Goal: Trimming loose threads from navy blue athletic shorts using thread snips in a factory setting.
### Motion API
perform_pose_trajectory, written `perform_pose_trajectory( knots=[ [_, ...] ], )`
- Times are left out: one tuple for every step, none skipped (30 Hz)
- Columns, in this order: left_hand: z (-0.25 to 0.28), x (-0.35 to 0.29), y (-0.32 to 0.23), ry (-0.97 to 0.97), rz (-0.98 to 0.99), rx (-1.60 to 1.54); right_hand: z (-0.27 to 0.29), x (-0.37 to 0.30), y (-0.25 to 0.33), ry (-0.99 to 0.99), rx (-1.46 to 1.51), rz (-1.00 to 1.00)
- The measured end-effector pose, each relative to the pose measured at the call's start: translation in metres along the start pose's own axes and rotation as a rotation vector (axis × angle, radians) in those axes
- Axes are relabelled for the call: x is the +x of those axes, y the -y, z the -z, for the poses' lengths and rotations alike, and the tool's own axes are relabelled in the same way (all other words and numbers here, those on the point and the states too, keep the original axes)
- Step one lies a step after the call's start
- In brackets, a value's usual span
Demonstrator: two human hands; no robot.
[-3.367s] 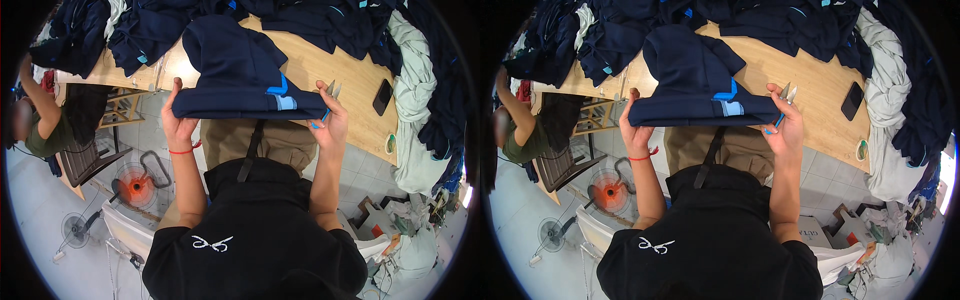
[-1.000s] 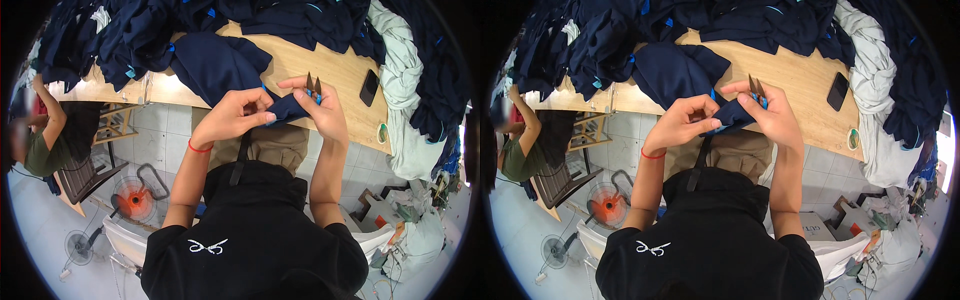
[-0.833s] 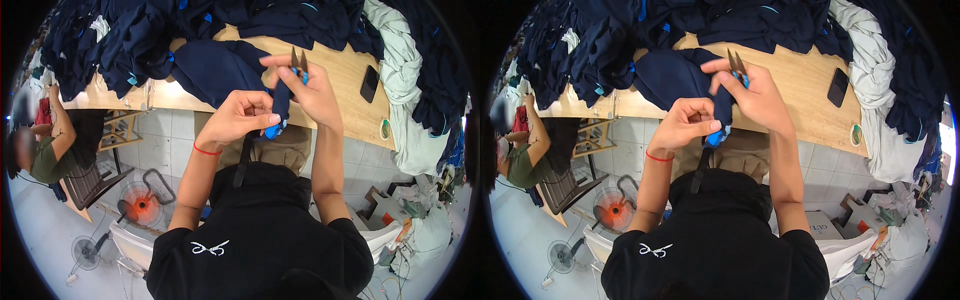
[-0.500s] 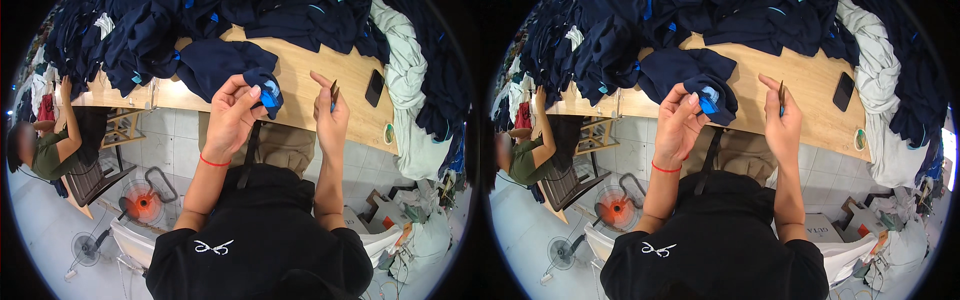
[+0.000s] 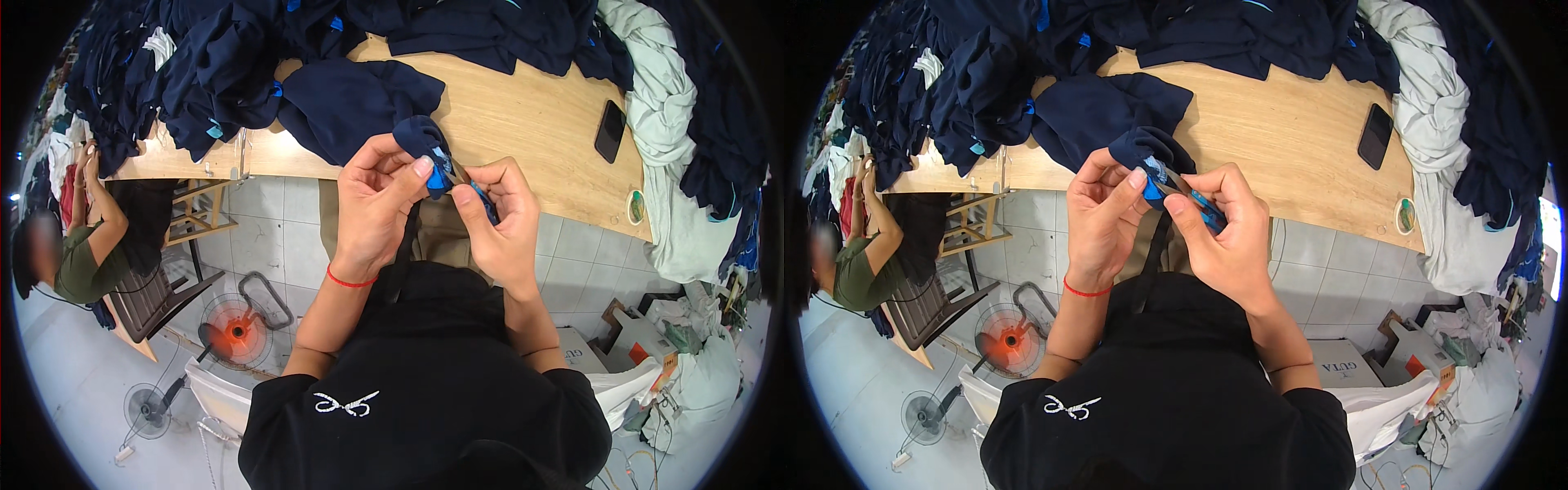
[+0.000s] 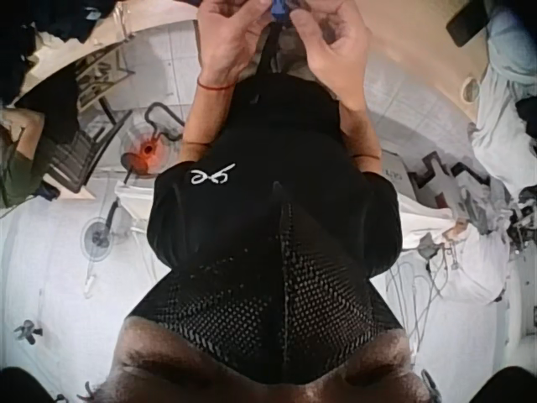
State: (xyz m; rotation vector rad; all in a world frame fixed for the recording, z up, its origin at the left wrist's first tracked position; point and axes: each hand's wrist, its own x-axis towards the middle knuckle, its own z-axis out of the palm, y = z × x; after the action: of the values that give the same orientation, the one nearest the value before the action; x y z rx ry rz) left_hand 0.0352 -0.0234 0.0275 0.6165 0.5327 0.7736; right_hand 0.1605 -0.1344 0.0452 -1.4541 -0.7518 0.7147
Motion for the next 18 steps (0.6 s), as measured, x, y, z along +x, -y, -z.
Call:
perform_pose_trajectory(
  knots=[
    [0.000,-0.002,0.001,0.003,0.001,0.014,0.000,0.000,-0.001,0.016,-0.005,-0.007],
    [0.000,-0.003,0.001,0.001,0.000,0.012,0.000,0.000,-0.002,0.031,-0.011,-0.015],
    [-0.001,-0.005,0.002,-0.006,0.000,0.013,-0.001,0.000,-0.003,0.033,-0.012,-0.015],
    [-0.001,-0.006,0.002,-0.012,0.000,0.015,-0.001,0.000,-0.004,0.030,0.005,-0.010],
    [-0.001,-0.006,0.003,-0.012,0.000,0.015,-0.002,0.000,-0.005,0.026,0.023,-0.004],
    [0.000,-0.007,0.004,-0.013,-0.005,0.016,-0.003,-0.001,-0.005,0.026,0.023,-0.004],
    [0.000,-0.007,0.005,-0.013,-0.009,0.017,-0.003,-0.001,-0.005,0.025,0.017,0.026],
    [0.001,-0.008,0.005,-0.012,-0.008,0.019,-0.003,-0.002,-0.005,0.024,0.010,0.056],
    [0.001,-0.008,0.006,-0.015,-0.010,0.021,-0.004,-0.002,-0.006,0.021,0.011,0.056],
    [0.001,-0.009,0.006,-0.019,-0.013,0.024,-0.005,-0.002,-0.006,0.015,0.024,0.050],
    [0.001,-0.009,0.005,-0.017,-0.012,0.024,-0.005,-0.001,-0.008,0.009,0.036,0.045],
    [-0.001,-0.009,0.004,-0.027,-0.005,0.025,-0.005,-0.001,-0.010,0.007,0.035,0.046],
    [-0.001,-0.009,0.004,-0.036,0.001,0.025,-0.005,-0.001,-0.012,0.009,0.033,0.053],
    [-0.001,-0.009,0.004,-0.036,0.000,0.027,-0.004,-0.001,-0.014,0.013,0.033,0.060],
    [0.001,-0.010,0.005,-0.037,-0.002,0.030,-0.005,-0.001,-0.014,0.013,0.035,0.061],
    [0.002,-0.010,0.006,-0.037,-0.004,0.032,-0.005,-0.001,-0.014,0.018,0.052,0.045],
    [0.002,-0.010,0.006,-0.038,-0.004,0.031,-0.005,-0.001,-0.014,0.022,0.067,0.030],
    [0.002,-0.010,0.005,-0.035,-0.002,0.036,-0.005,0.000,-0.013,0.023,0.066,0.030]
  ],
)
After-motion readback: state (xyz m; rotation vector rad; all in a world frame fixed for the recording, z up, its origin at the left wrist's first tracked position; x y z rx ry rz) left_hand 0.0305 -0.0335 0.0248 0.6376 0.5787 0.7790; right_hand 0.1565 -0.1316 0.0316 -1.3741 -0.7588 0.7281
